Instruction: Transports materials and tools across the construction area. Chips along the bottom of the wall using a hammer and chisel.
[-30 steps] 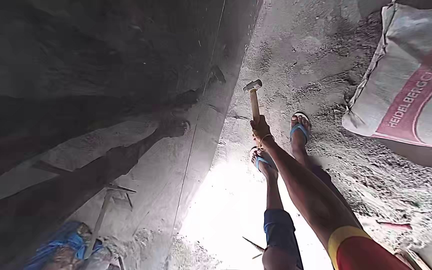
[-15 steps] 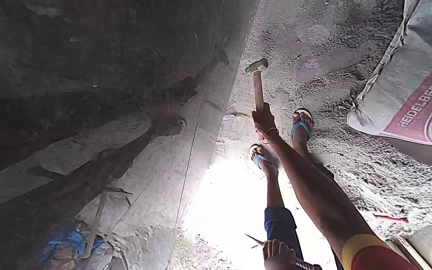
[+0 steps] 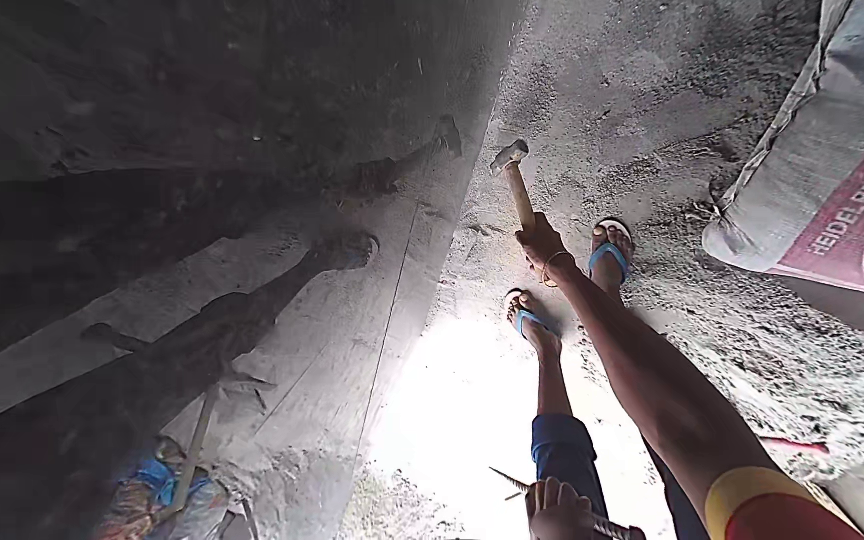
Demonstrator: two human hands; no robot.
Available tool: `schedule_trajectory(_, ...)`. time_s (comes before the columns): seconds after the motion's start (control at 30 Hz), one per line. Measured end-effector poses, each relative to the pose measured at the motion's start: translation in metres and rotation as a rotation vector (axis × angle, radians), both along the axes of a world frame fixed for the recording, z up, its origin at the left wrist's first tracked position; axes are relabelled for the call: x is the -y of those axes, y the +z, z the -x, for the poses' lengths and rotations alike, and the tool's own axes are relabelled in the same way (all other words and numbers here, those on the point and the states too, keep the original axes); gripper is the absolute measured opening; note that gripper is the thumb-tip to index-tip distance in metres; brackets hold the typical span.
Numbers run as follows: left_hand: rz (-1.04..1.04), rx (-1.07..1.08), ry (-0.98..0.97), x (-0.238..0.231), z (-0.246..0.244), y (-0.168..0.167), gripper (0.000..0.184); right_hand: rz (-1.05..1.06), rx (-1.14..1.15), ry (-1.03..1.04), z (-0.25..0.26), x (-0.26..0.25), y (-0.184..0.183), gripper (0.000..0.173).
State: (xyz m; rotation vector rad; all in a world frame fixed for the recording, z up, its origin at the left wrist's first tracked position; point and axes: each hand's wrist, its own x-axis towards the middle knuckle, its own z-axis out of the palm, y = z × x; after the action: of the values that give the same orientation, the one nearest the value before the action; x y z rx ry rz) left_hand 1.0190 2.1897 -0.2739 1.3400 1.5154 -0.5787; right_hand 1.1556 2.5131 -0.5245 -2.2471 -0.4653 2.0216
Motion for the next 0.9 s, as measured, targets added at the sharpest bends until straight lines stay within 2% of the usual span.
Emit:
schedule_trajectory(0.07,-0.004,-0.013,-0.004,0.005,0.0,-0.002,0.033,-0.004,0.063,0.055,0.016,0.004,-0.009,0.05)
schedule_trajectory(0.17,0.021,-0.01,0.005,0.004,-0.002,-0.004,0.032,0.156,-0.051,0.451,0.018,0.023,-0.032,0.049)
schedule_trajectory(0.2,0.024,-0.016,-0.001,0.003,-0.001,-0.005,0.032,0.217,-0.103,0.527,0.013,0.029,-0.034,0.048)
schedule_trajectory(0.27,0.044,-0.023,0.002,0.001,-0.003,-0.001,0.031,0.287,-0.146,0.515,-0.005,0.039,-0.023,0.038)
schedule_trajectory(0.37,0.05,-0.012,0.0,-0.002,-0.007,-0.001,0.031,0.319,-0.154,0.384,-0.018,0.038,0.005,0.035)
schedule_trajectory(0.5,0.048,-0.018,-0.007,0.004,-0.009,-0.002,0.032,0.147,-0.06,0.127,-0.015,0.013,0.009,0.044)
schedule_trajectory(0.6,0.041,-0.019,-0.008,0.011,-0.01,-0.002,0.032,0.007,0.071,0.019,0.012,0.006,-0.001,0.051)
schedule_trajectory(0.67,0.016,-0.011,-0.001,0.01,-0.011,-0.005,0.031,0.021,0.055,0.139,0.026,0.013,-0.021,0.05)
schedule_trajectory(0.73,0.007,-0.007,0.001,0.008,-0.013,-0.005,0.03,0.173,-0.068,0.419,0.023,0.023,-0.033,0.049)
schedule_trajectory(0.77,0.021,-0.01,-0.001,0.007,-0.011,-0.001,0.03,0.239,-0.106,0.489,0.02,0.028,-0.032,0.045)
schedule_trajectory(0.83,0.054,-0.007,0.012,-0.001,-0.015,-0.001,0.031,0.315,-0.144,0.479,0.007,0.024,-0.02,0.039)
schedule_trajectory(0.87,0.032,-0.002,0.011,-0.003,-0.015,-0.008,0.031,0.321,-0.159,0.435,0.001,0.018,-0.016,0.038)
schedule_trajectory(0.9,0.047,-0.012,0.005,0.003,-0.015,0.0,0.031,0.33,-0.176,0.36,-0.002,0.028,-0.009,0.036)
